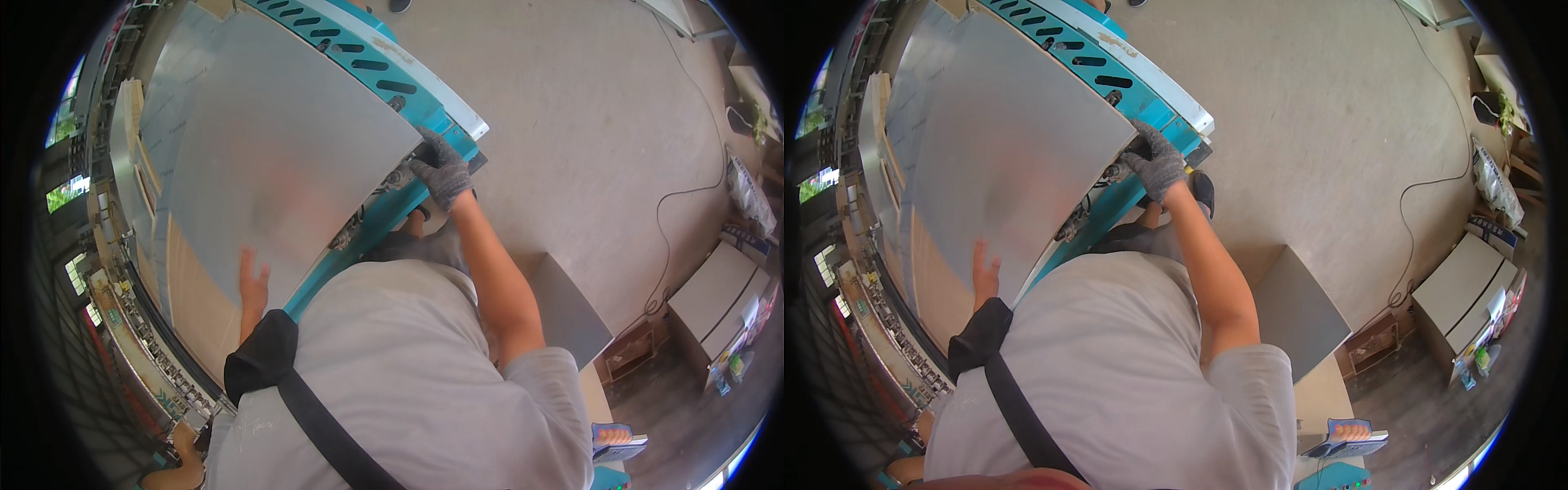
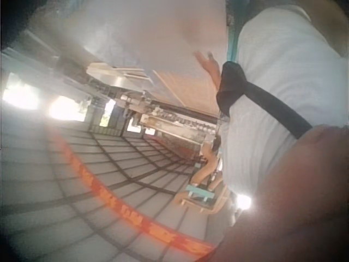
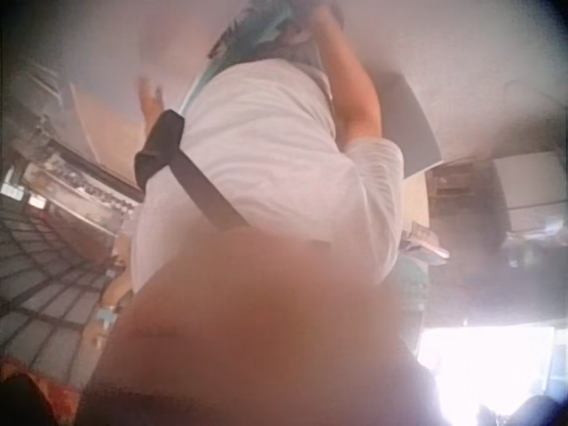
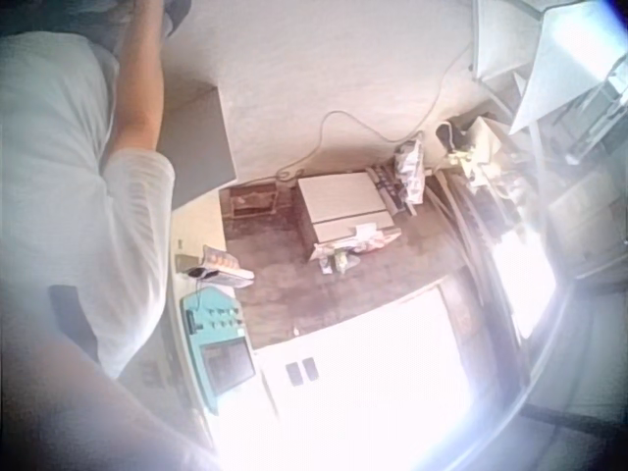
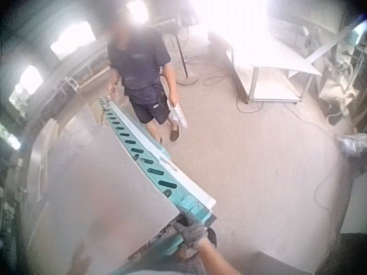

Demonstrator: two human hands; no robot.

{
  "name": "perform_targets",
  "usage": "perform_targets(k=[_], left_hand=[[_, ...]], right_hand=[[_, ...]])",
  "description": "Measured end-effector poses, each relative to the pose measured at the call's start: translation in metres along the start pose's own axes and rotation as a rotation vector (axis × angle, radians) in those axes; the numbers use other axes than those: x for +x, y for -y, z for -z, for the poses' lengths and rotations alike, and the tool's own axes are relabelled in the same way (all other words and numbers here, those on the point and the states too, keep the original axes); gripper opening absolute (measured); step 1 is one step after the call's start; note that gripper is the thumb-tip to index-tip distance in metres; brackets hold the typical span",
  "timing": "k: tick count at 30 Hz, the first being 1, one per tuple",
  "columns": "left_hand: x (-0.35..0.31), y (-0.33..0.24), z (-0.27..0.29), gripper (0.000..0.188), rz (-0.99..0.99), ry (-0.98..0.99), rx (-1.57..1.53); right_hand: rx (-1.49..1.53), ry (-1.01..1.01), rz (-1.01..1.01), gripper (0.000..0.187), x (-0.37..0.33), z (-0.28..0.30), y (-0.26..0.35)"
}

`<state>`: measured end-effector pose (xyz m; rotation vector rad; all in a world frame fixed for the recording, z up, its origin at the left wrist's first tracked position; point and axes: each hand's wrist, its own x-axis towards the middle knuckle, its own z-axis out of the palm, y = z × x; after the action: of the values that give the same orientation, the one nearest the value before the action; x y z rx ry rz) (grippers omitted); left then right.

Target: The person receives white and silver panels from another person, moves them from one stack to another, and arranges them on a large machine table.

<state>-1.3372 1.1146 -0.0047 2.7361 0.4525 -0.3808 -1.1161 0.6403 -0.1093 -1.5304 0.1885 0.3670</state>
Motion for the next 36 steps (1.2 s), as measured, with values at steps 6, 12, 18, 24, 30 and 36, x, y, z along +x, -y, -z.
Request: perform_targets(k=[6, 12, 18, 24, 30, 36], left_hand=[[-0.045, 0.010, -0.030, 0.068, 0.084, 0.090, 0.075], [-0.064, -0.008, -0.025, 0.082, 0.046, 0.039, 0.093], [-0.072, 0.028, -0.040, 0.078, 0.197, -0.143, 0.043], [-0.081, 0.055, -0.038, 0.063, 0.191, -0.239, 0.050], [-0.073, 0.057, -0.035, 0.061, 0.122, -0.390, 0.097], [-0.069, 0.063, -0.031, 0.057, 0.111, -0.461, 0.023]], right_hand=[[-0.062, -0.158, 0.151, 0.047, 0.014, 0.011, -0.018], [-0.606, -0.177, 0.458, 0.062, 0.020, -0.024, 0.029], [-0.716, -0.271, 0.170, 0.084, 0.003, -0.088, 0.051], [-0.762, -0.288, 0.111, 0.091, -0.012, -0.096, 0.043], [-0.729, -0.381, 0.337, 0.077, 0.007, -0.101, 0.003], [-0.666, -0.410, 0.553, 0.061, 0.011, -0.104, -0.014]])
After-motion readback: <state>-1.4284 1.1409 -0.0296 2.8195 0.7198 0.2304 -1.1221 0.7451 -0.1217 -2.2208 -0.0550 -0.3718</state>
